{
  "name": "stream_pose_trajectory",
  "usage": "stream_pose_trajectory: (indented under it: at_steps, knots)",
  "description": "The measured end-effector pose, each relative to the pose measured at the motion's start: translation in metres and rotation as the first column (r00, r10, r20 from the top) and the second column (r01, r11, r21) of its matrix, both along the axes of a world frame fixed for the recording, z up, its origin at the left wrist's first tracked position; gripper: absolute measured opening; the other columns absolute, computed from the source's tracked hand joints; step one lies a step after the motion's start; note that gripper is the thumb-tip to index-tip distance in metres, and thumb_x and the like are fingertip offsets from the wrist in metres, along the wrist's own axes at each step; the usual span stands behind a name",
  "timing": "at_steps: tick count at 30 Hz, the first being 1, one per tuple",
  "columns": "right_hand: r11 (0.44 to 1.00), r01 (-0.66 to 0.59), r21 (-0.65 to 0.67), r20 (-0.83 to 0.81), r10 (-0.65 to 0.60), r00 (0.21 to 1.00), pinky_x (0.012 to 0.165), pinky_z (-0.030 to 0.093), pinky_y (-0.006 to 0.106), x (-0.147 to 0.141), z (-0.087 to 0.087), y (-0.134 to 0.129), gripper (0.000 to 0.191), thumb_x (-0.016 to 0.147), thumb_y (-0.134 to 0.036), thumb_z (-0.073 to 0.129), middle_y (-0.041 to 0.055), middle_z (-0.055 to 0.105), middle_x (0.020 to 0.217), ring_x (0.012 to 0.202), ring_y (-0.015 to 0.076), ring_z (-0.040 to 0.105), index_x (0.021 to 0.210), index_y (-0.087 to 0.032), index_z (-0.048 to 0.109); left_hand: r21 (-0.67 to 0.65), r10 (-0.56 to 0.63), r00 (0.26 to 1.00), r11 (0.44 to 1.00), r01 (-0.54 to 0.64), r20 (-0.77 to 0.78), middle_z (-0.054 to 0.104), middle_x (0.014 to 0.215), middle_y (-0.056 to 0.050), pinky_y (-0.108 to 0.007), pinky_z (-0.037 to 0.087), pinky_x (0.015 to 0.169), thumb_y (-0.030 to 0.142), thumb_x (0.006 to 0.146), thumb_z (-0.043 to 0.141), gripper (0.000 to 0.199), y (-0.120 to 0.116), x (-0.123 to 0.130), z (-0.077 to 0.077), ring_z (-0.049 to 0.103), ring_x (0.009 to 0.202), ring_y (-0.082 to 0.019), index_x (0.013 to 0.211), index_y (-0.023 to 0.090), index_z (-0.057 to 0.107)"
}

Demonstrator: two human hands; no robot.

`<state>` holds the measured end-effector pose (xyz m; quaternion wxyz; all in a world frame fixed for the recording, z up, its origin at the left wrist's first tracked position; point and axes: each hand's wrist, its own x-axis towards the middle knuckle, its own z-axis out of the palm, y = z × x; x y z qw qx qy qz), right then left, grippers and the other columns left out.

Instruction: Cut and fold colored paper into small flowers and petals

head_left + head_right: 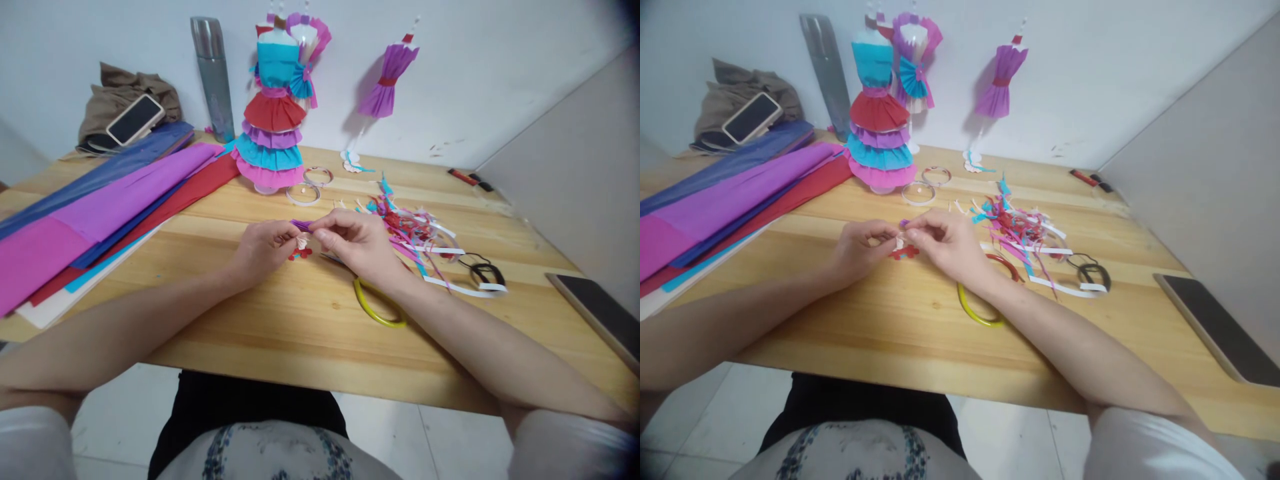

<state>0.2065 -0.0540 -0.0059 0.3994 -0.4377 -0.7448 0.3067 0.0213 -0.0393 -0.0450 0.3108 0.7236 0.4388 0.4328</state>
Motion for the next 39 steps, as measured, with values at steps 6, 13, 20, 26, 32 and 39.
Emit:
stream_pose_trajectory:
  at_steps: [6, 13, 20, 26, 32, 39]
  knots:
    - [0.914, -0.168, -0.369, -0.171, 0.111, 0.979, 0.049, 0.040, 0.023, 0.002, -0.003, 0.008, 0.015, 0.070, -0.030, 0.071, -0.0020, 0.061, 0.054, 0.048, 0.0089, 0.050, 0.063, -0.018, 0.065, 0.213, -0.110, 0.927, 0.957, 0.196, -0.358, 0.071, 0.076, -0.006, -0.031, 0.043, 0.074, 0.023, 0.088, 0.052, 0.024, -0.001, -0.007, 0.005, 0.062, 0.077, -0.020, 0.074, 0.021, 0.071]
    - [0.778, -0.277, -0.564, -0.308, 0.113, 0.945, 0.043, 0.034, 0.021, 0.006, -0.003, 0.013, 0.006, 0.058, -0.023, 0.068, -0.0029, 0.057, 0.047, 0.043, 0.0077, 0.045, 0.058, -0.017, 0.066, 0.221, -0.256, 0.892, 0.909, 0.353, -0.372, 0.073, 0.081, -0.009, -0.033, 0.046, 0.079, 0.025, 0.088, 0.047, 0.028, -0.002, -0.008, 0.009, 0.064, 0.084, -0.022, 0.073, 0.023, 0.071]
    - [0.854, -0.207, -0.477, -0.292, 0.068, 0.954, 0.044, 0.028, 0.024, 0.014, -0.009, 0.021, 0.015, 0.067, -0.028, 0.069, -0.0042, 0.048, 0.045, 0.043, 0.0087, 0.036, 0.058, -0.021, 0.060, 0.062, -0.383, 0.910, 0.916, 0.396, -0.157, 0.077, 0.085, -0.006, -0.034, 0.050, 0.086, 0.030, 0.080, 0.063, 0.016, -0.008, -0.004, 0.014, 0.068, 0.090, -0.023, 0.068, 0.025, 0.073]
    - [0.917, -0.216, -0.334, -0.232, 0.142, 0.962, 0.057, 0.042, 0.027, 0.008, 0.002, 0.010, 0.016, 0.071, -0.032, 0.076, -0.0007, 0.066, 0.065, 0.059, 0.0125, 0.056, 0.075, -0.022, 0.065, -0.255, -0.205, 0.921, 0.920, 0.297, 0.331, 0.075, 0.074, -0.005, -0.030, 0.053, 0.072, 0.040, 0.072, 0.076, 0.021, -0.014, 0.000, 0.021, 0.068, 0.073, -0.018, 0.066, 0.020, 0.071]
    - [0.956, -0.134, -0.260, -0.192, 0.085, 0.978, 0.053, 0.042, 0.024, -0.002, 0.005, 0.002, 0.023, 0.071, -0.037, 0.076, -0.0011, 0.064, 0.063, 0.054, 0.0104, 0.055, 0.080, -0.019, 0.066, -0.439, -0.059, 0.833, 0.828, 0.349, 0.551, 0.072, 0.069, -0.004, -0.028, 0.049, 0.068, 0.040, 0.057, 0.086, 0.024, -0.007, 0.001, 0.014, 0.061, 0.067, -0.015, 0.064, 0.019, 0.075]
    - [0.975, -0.041, -0.217, -0.076, 0.025, 0.997, 0.048, 0.033, 0.023, -0.009, -0.009, -0.005, 0.027, 0.072, -0.042, 0.074, -0.0012, 0.059, 0.061, 0.052, 0.0095, 0.047, 0.076, -0.017, 0.066, -0.418, -0.011, 0.724, 0.810, 0.411, 0.690, 0.067, 0.064, 0.000, -0.027, 0.046, 0.069, 0.036, 0.059, 0.087, 0.023, -0.008, 0.005, 0.007, 0.057, 0.065, -0.012, 0.063, 0.018, 0.074]
